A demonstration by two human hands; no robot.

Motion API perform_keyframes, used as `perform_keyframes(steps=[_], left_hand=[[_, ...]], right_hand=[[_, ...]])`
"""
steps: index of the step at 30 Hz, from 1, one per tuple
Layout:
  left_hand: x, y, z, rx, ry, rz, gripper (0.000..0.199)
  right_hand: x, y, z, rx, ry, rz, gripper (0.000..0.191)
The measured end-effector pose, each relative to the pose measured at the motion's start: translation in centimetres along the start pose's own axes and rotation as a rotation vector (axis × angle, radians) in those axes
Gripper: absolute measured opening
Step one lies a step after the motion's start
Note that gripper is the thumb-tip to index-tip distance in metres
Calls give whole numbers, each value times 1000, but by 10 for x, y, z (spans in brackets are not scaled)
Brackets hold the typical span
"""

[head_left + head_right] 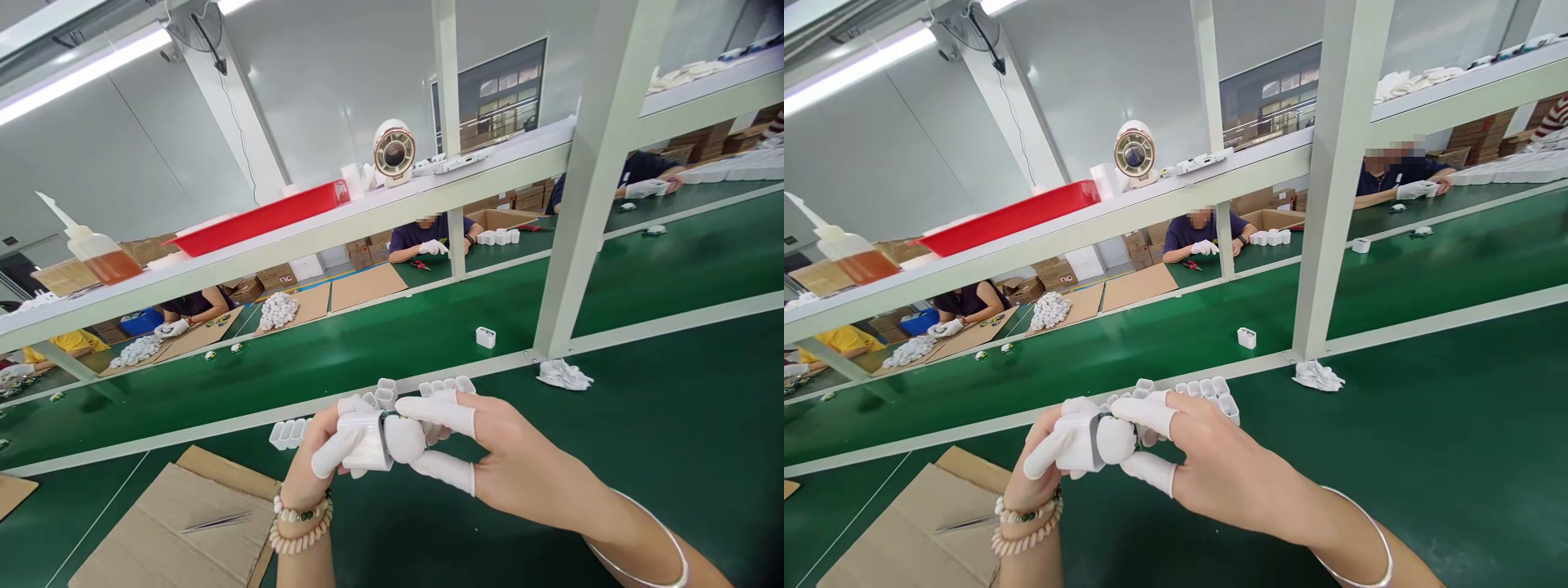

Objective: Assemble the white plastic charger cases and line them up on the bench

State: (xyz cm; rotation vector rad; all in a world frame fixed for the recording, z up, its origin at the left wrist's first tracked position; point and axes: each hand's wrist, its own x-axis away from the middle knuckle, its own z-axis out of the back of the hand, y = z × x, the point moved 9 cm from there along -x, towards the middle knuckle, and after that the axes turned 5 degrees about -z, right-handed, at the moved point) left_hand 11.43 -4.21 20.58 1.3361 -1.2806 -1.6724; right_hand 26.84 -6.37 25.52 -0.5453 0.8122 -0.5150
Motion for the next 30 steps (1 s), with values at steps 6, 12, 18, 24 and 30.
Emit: perform_keyframes(steps=[6, 12, 18, 24, 30], left_hand=[[-3, -6, -2, -12, 14, 46, 42], [-5, -9, -3, 35, 50, 45, 44], [-6, -3, 4, 76, 176, 18, 42], [-6, -1, 8, 73, 230, 23, 42], [-9, -1, 4, 33, 159, 2, 43]], right_hand=[[1, 12, -7, 80, -36, -106, 15], [-4, 14, -1, -26, 106, -131, 32], [1, 0, -4, 200, 236, 102, 27], [-2, -1, -12, 279, 209, 138, 40], [-4, 0, -15, 288, 173, 132, 38]])
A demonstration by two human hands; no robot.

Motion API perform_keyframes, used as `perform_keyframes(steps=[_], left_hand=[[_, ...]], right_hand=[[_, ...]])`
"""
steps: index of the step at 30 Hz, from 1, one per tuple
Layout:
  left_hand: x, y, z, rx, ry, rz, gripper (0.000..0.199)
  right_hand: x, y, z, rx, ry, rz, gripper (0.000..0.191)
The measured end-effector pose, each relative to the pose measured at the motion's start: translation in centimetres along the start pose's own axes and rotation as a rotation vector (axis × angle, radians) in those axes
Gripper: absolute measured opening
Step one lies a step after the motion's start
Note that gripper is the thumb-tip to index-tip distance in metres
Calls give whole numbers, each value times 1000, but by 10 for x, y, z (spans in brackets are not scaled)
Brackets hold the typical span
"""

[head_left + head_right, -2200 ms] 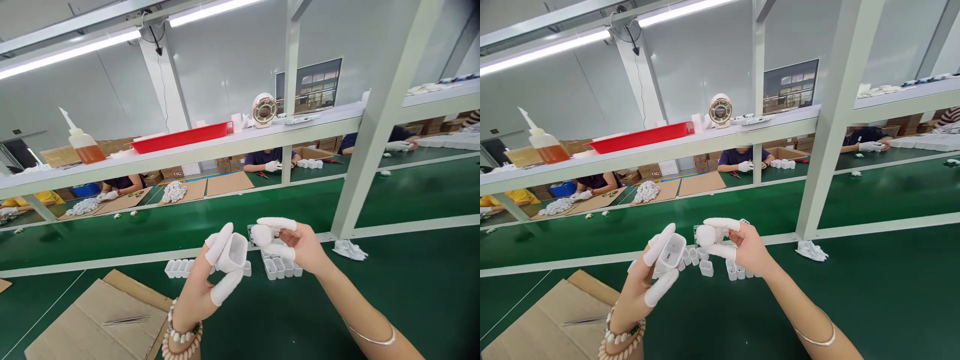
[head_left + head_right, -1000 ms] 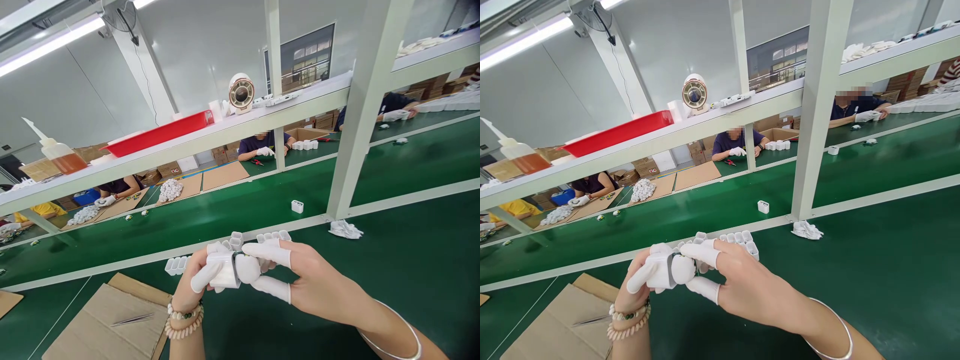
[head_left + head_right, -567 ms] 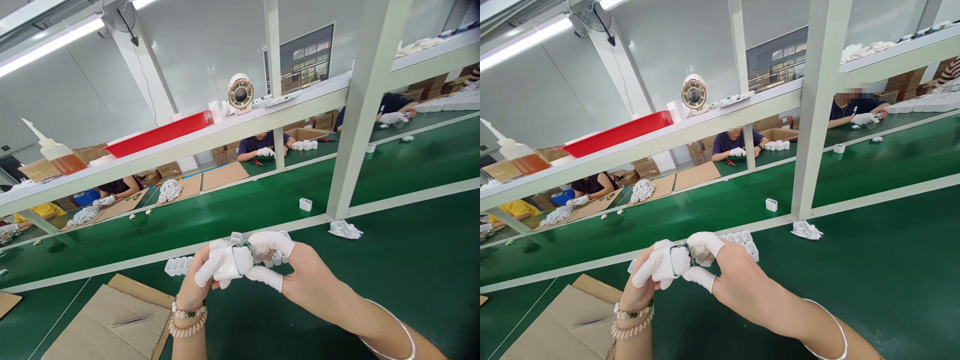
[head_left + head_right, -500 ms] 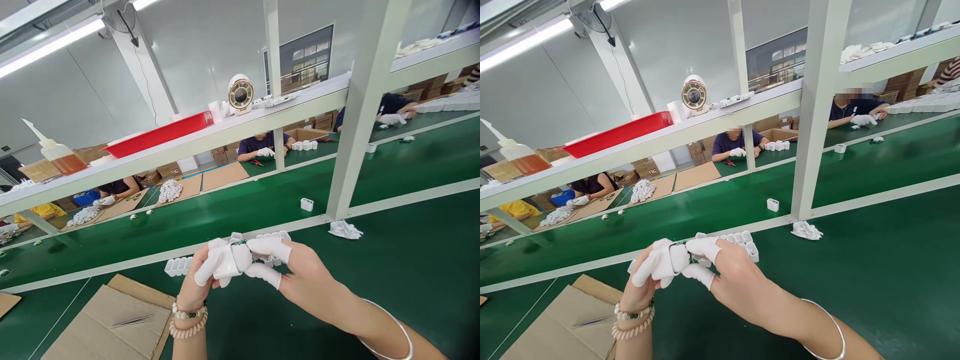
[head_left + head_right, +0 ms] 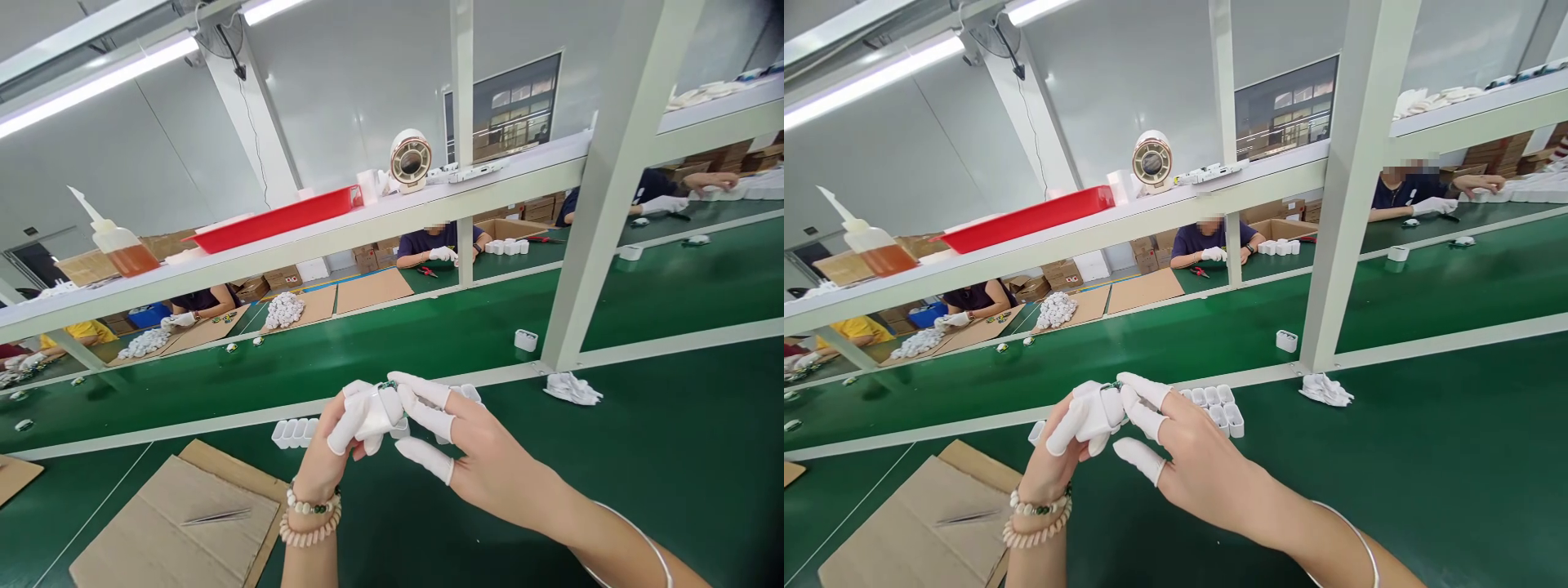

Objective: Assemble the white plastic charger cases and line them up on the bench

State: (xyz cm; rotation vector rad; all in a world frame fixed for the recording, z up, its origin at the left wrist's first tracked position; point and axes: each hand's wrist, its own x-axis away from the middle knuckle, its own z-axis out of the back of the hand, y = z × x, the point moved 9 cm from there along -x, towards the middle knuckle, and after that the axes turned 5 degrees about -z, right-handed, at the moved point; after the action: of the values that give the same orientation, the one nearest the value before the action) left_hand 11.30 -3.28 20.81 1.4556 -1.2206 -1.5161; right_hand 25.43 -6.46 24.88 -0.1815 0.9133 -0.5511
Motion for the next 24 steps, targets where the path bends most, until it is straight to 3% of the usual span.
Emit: perform_keyframes(steps=[12, 21, 24], left_hand=[[1, -6, -9, -26, -54, 22, 38], [-6, -30, -14, 213, -11, 121, 44], [-10, -37, -20, 231, 24, 146, 47]], right_hand=[[-7, 6, -3, -73, -92, -27, 21], [-4, -6, 17, -60, 157, 119, 23], [4, 6, 17, -92, 184, 123, 29]])
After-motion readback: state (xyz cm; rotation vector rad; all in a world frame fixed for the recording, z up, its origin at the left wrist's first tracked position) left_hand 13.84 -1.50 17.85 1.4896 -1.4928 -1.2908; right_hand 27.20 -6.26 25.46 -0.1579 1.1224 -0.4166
